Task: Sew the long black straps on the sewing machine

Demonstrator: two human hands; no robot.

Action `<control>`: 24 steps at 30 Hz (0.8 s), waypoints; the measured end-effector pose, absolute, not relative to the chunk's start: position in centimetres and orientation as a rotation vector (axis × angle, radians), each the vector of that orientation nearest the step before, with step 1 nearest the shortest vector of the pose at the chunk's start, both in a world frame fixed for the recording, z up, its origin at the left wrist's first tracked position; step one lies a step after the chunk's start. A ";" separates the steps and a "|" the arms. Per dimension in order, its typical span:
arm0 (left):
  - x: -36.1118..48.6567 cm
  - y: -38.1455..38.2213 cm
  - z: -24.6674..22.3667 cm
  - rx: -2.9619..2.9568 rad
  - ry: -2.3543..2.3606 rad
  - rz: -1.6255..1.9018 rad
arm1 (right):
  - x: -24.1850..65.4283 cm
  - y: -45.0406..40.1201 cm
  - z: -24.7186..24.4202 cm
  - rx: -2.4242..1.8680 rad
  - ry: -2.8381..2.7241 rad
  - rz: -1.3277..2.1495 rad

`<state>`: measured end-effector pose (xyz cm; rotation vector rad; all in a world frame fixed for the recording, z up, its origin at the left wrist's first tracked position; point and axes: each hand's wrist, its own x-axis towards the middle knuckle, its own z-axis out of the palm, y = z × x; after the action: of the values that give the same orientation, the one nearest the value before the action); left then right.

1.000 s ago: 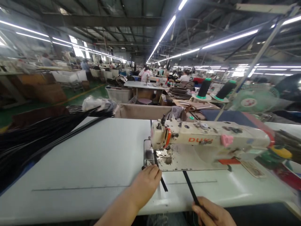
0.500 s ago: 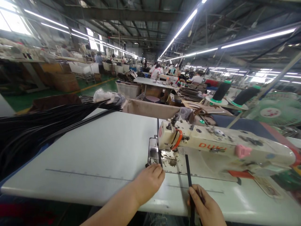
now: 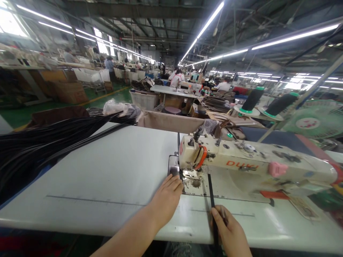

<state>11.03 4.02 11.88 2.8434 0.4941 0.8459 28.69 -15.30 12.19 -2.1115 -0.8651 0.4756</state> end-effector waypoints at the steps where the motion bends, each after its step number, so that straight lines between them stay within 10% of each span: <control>1: 11.1 4.1 11.8 2.826 0.506 0.856 | 28.6 -15.3 12.4 -2.115 -0.856 0.471; 24: 13.4 10.7 12.8 2.368 0.776 0.589 | 24.8 -15.8 14.3 -1.989 -1.008 0.462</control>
<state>13.37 10.72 12.77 2.3680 0.7761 0.5886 24.76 -15.79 14.32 -1.9886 -1.0081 0.4623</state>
